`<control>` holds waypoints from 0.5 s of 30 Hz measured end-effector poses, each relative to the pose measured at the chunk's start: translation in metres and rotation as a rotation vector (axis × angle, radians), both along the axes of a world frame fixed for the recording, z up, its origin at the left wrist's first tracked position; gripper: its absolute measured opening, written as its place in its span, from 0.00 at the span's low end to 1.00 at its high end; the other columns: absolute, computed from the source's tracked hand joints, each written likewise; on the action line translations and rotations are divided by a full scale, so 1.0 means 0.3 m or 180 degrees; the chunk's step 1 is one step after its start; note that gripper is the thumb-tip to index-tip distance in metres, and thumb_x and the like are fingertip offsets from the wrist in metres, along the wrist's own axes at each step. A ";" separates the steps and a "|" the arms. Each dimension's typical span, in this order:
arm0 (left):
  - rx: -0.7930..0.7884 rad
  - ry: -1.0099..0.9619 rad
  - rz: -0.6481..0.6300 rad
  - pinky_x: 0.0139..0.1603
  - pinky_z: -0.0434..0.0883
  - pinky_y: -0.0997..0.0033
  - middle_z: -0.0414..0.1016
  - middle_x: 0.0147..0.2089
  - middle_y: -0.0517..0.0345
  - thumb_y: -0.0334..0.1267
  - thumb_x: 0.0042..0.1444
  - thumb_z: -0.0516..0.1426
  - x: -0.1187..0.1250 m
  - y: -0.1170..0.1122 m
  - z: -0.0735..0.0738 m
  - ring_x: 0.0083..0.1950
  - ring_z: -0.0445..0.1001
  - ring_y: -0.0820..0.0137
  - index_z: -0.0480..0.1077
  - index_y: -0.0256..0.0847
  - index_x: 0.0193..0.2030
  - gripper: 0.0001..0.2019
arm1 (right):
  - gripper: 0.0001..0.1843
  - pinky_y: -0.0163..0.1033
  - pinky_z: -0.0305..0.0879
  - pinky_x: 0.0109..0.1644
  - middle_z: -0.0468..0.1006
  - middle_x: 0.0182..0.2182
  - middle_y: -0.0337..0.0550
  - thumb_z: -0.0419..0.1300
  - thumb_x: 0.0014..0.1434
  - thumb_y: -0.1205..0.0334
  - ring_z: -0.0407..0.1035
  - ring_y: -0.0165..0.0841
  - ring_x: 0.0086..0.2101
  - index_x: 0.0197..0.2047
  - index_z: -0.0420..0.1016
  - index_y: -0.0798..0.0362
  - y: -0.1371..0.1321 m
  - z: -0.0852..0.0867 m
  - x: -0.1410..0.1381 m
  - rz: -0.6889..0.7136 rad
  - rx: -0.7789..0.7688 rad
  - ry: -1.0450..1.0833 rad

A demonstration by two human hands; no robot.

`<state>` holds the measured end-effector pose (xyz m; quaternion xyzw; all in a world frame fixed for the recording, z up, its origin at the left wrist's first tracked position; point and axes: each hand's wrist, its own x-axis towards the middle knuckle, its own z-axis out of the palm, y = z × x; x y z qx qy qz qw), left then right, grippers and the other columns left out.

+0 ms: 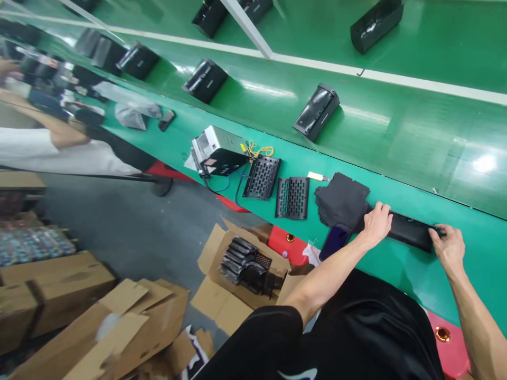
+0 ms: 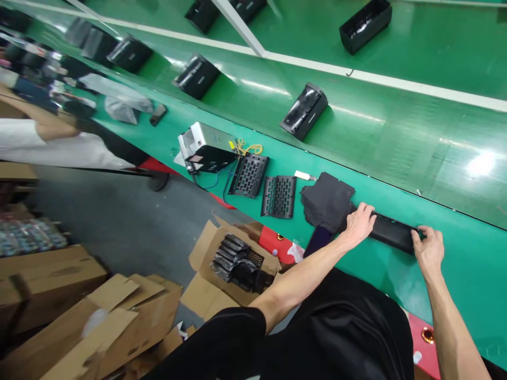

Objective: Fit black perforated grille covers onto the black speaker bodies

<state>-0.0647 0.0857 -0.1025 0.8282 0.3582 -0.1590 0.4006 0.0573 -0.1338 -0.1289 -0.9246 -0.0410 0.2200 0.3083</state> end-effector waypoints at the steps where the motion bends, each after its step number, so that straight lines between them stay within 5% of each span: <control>1: -0.0056 -0.0045 0.0024 0.58 0.73 0.56 0.74 0.60 0.49 0.40 0.72 0.56 0.005 0.011 -0.001 0.57 0.78 0.58 0.74 0.45 0.58 0.12 | 0.34 0.58 0.65 0.54 0.75 0.36 0.50 0.64 0.46 0.25 0.69 0.51 0.43 0.39 0.77 0.48 -0.001 0.005 0.006 -0.0061 0.0078 0.0091; 4: -0.0327 -0.0297 0.0070 0.61 0.72 0.61 0.77 0.54 0.53 0.40 0.68 0.60 0.010 0.051 0.007 0.58 0.76 0.61 0.76 0.45 0.50 0.07 | 0.33 0.53 0.69 0.45 0.75 0.31 0.44 0.71 0.41 0.28 0.69 0.42 0.33 0.36 0.75 0.48 -0.015 0.041 0.023 -0.0245 0.0466 0.0578; 7: -0.0716 -0.0570 0.0066 0.53 0.74 0.67 0.79 0.46 0.57 0.44 0.67 0.61 0.002 0.089 0.034 0.48 0.77 0.66 0.74 0.42 0.46 0.08 | 0.35 0.44 0.69 0.32 0.75 0.27 0.39 0.76 0.39 0.29 0.67 0.35 0.26 0.37 0.73 0.48 -0.032 0.102 0.030 -0.0430 0.0979 0.1168; 11: -0.2352 -0.0877 0.0561 0.34 0.71 0.70 0.75 0.37 0.64 0.54 0.63 0.62 -0.025 0.119 0.085 0.29 0.71 0.73 0.66 0.42 0.54 0.21 | 0.35 0.37 0.61 0.23 0.72 0.25 0.34 0.80 0.39 0.32 0.63 0.30 0.21 0.36 0.72 0.47 -0.031 0.196 0.019 -0.0765 0.1508 0.1505; 13: -0.3077 -0.1090 0.0888 0.32 0.68 0.73 0.73 0.34 0.66 0.55 0.55 0.68 -0.040 0.124 0.110 0.27 0.69 0.75 0.65 0.42 0.55 0.29 | 0.35 0.35 0.63 0.24 0.73 0.27 0.34 0.82 0.39 0.35 0.65 0.29 0.23 0.37 0.72 0.47 -0.026 0.239 0.006 -0.0916 0.1710 0.1538; 15: -0.3278 -0.1264 0.1051 0.33 0.67 0.74 0.72 0.33 0.67 0.55 0.51 0.71 -0.052 0.126 0.133 0.29 0.70 0.75 0.65 0.42 0.53 0.31 | 0.34 0.34 0.64 0.25 0.72 0.28 0.34 0.84 0.38 0.38 0.65 0.29 0.24 0.38 0.73 0.47 -0.022 0.274 -0.010 -0.1027 0.1848 0.1551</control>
